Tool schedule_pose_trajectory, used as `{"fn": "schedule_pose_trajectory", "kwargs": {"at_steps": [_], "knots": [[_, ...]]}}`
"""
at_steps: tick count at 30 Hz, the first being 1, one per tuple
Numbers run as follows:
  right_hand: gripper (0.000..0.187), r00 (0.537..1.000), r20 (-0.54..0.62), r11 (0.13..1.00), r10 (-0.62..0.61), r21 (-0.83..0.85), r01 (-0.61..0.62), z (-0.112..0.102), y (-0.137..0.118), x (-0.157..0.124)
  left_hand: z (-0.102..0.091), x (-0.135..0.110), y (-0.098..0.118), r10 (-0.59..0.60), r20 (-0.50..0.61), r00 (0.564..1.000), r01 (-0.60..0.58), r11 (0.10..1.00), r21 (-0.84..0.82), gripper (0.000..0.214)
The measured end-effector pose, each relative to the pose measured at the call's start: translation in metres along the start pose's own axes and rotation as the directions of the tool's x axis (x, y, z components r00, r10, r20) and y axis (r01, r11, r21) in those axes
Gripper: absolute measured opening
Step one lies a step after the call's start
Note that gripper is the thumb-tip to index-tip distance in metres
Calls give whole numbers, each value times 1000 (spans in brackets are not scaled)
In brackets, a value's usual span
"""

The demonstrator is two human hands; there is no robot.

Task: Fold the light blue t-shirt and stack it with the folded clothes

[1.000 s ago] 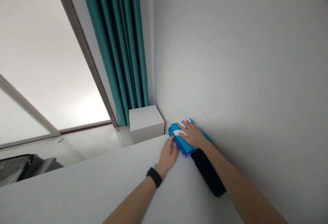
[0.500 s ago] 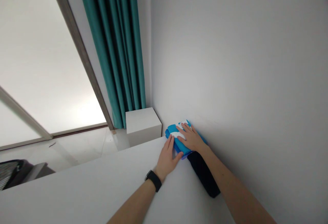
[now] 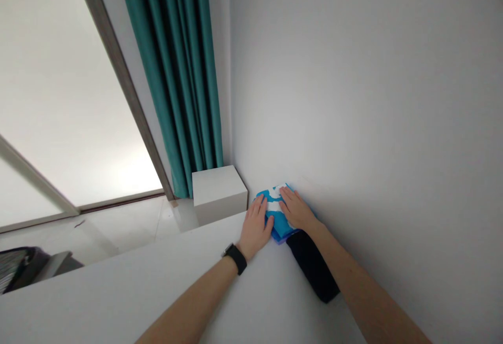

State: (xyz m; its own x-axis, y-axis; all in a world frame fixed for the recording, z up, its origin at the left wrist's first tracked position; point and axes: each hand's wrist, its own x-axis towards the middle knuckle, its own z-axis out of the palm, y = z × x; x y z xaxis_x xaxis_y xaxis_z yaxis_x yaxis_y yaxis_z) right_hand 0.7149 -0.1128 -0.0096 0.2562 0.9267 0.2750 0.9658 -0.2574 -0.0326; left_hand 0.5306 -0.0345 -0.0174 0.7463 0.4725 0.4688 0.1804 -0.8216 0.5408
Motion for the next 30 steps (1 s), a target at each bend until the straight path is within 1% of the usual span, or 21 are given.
{"fn": "schedule_pose_trajectory", "kwargs": {"at_steps": [2,4,7,10,15,18,22,24,27,30], "knots": [[57,1000,-3,1000,4,0,-4,2,3,-1,-2,22,4,58,77,995,-61,997,41,55],[56,1000,-2,1000,6,-3,-6,6,5,-3,1,40,7,91,144,985,-100,993,60,54],[55,1000,-3,1000,5,-11,-5,11,5,-6,9,54,8,101,173,980,-113,992,63,49],[52,1000,-2,1000,-3,-15,3,13,6,-2,16,54,7,108,179,978,-121,990,65,49],[47,999,-16,999,-49,-15,49,16,14,17,22,44,4,109,180,978,-127,988,93,58],[50,997,-23,997,-71,-21,71,19,17,24,23,42,5,121,203,972,-141,986,87,72],[52,996,-18,996,-87,-30,87,23,16,21,21,42,4,149,235,961,-171,982,79,90],[53,996,-16,996,-83,-32,82,24,15,19,20,43,1,135,230,964,-158,984,87,92],[56,998,-8,998,-65,-28,65,27,14,19,16,43,-6,97,234,967,-126,985,114,89],[57,999,-1,999,-47,-21,47,28,15,20,10,39,-12,94,244,965,-129,983,131,87]]}}
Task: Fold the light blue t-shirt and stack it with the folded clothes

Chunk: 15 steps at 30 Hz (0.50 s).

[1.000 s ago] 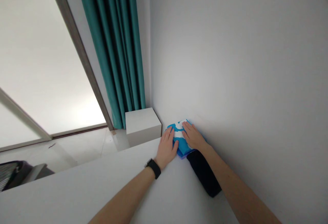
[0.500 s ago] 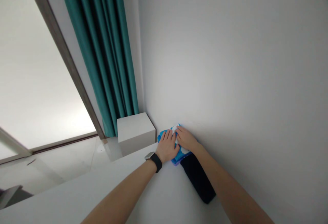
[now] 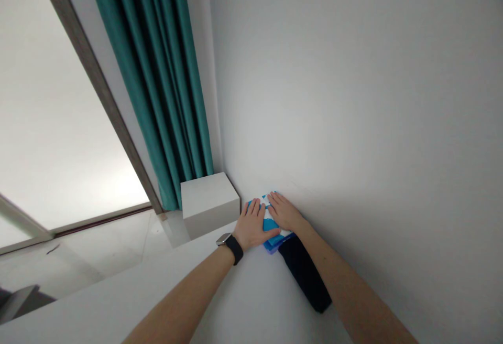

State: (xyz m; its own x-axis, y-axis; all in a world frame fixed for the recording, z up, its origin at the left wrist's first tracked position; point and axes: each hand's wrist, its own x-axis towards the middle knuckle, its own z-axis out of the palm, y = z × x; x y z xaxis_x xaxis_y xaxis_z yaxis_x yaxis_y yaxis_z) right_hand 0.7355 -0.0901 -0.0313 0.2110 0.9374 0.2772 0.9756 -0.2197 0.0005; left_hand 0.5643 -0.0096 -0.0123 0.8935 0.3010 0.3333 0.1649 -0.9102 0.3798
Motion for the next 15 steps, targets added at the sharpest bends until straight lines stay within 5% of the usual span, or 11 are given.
{"fn": "schedule_pose_trajectory", "kwargs": {"at_steps": [6,15], "knots": [[59,999,5,999,36,-1,-36,-12,-4,-5,-8,-12,0,-52,14,999,52,999,-1,63],[58,999,-27,999,46,4,-46,-43,-22,-27,-29,-14,12,-123,35,992,124,992,-39,64]]}}
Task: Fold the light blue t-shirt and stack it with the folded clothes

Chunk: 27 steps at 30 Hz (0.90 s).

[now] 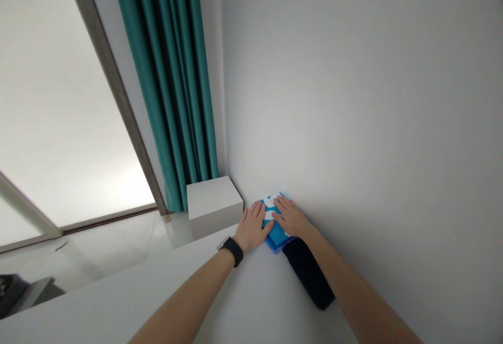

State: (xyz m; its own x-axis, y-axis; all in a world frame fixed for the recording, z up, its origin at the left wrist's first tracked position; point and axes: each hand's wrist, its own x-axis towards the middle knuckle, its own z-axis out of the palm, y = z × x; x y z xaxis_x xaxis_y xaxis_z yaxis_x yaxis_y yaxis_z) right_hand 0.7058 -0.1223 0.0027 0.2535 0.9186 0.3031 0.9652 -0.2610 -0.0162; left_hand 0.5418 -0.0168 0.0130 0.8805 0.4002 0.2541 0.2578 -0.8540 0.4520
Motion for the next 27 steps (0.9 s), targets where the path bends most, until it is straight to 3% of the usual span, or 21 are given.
{"fn": "schedule_pose_trajectory", "kwargs": {"at_steps": [6,11,15,19,27], "knots": [[57,996,-62,997,-59,37,61,-13,-38,-10,-23,-28,3,-58,-25,998,60,995,78,62],[54,983,-165,993,-75,76,88,-10,-73,-40,-37,-73,8,-101,-66,993,108,987,121,59],[58,977,-201,989,-73,114,98,3,-107,-70,-34,-113,10,-153,-48,987,157,983,97,55],[58,989,-149,989,-1,149,24,19,-147,-96,-28,-149,3,-189,-26,982,191,977,100,56],[55,986,115,980,122,145,-138,28,-218,-117,-33,-228,-31,-189,-54,981,196,959,204,49]]}}
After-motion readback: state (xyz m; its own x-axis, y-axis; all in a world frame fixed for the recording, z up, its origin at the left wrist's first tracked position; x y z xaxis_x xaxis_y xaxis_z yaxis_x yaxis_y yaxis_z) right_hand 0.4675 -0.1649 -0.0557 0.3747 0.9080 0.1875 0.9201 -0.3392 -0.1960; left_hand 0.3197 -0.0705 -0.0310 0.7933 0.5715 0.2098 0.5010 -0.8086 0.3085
